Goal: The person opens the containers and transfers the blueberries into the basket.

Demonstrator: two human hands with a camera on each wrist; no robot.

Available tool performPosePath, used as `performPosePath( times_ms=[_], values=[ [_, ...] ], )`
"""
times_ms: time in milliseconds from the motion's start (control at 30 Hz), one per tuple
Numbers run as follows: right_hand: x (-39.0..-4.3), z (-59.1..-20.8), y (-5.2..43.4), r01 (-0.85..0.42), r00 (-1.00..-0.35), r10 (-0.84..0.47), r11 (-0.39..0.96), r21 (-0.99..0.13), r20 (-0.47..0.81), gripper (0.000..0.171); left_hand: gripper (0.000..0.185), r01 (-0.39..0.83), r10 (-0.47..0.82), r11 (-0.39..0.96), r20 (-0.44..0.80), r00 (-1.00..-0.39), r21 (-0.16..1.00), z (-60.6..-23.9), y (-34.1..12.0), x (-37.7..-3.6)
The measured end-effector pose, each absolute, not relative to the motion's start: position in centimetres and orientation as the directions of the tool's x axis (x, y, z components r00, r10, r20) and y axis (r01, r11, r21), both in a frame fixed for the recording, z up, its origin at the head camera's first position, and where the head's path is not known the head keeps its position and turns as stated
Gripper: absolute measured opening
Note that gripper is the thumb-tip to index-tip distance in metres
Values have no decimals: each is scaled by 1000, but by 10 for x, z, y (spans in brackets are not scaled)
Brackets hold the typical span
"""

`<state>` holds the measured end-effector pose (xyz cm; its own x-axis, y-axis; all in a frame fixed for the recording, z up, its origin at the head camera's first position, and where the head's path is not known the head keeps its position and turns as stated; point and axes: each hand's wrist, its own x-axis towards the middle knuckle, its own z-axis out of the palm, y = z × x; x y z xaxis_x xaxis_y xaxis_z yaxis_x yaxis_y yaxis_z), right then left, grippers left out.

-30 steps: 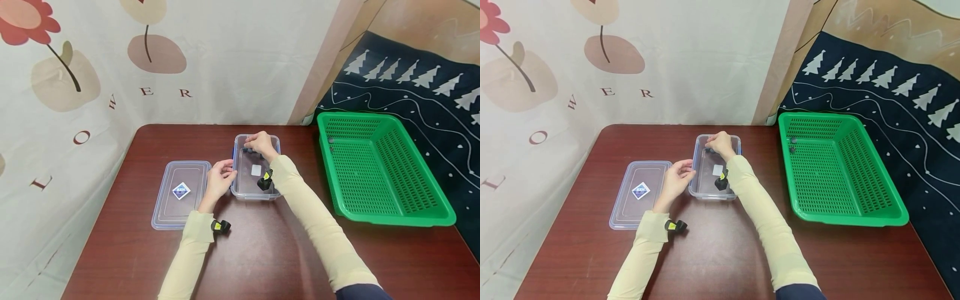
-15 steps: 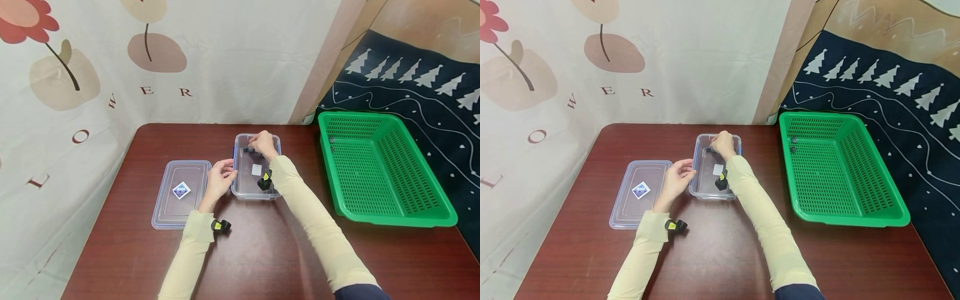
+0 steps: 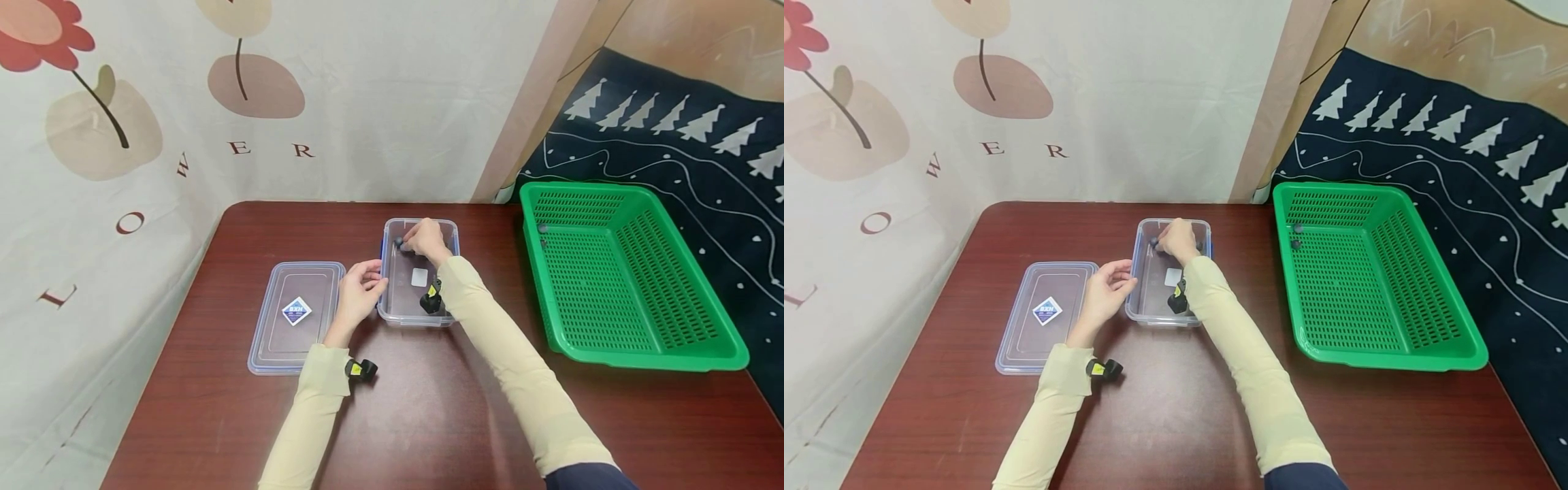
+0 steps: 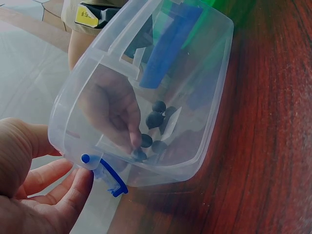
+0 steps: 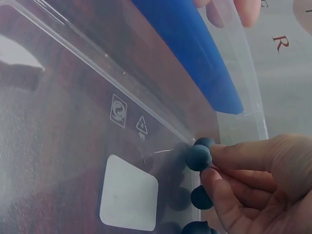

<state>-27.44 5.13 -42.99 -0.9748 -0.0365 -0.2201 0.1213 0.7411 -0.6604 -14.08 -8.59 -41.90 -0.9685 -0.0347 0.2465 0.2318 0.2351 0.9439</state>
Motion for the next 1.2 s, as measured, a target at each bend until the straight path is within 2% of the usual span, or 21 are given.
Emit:
performPosePath(
  times_ms=[500, 933, 1100, 1200],
  values=[
    [-271, -437, 42, 15, -970, -138, 785, -619, -199, 8, 31, 243, -37, 227, 257, -966, 943, -421, -86, -141],
    [-271, -439, 42, -105, -959, -235, 817, -567, -161, 14, 31, 252, -30, 227, 265, -964, 941, -420, -86, -141],
    [-272, -438, 43, -132, -952, -265, 809, -573, -155, 12, 31, 251, -30, 237, 266, -964, 939, -420, -86, -141],
    [-272, -436, 45, -105, -951, -258, 788, -607, -171, 12, 31, 251, -29, 238, 265, -964, 938, -420, -86, -141]
  ],
)
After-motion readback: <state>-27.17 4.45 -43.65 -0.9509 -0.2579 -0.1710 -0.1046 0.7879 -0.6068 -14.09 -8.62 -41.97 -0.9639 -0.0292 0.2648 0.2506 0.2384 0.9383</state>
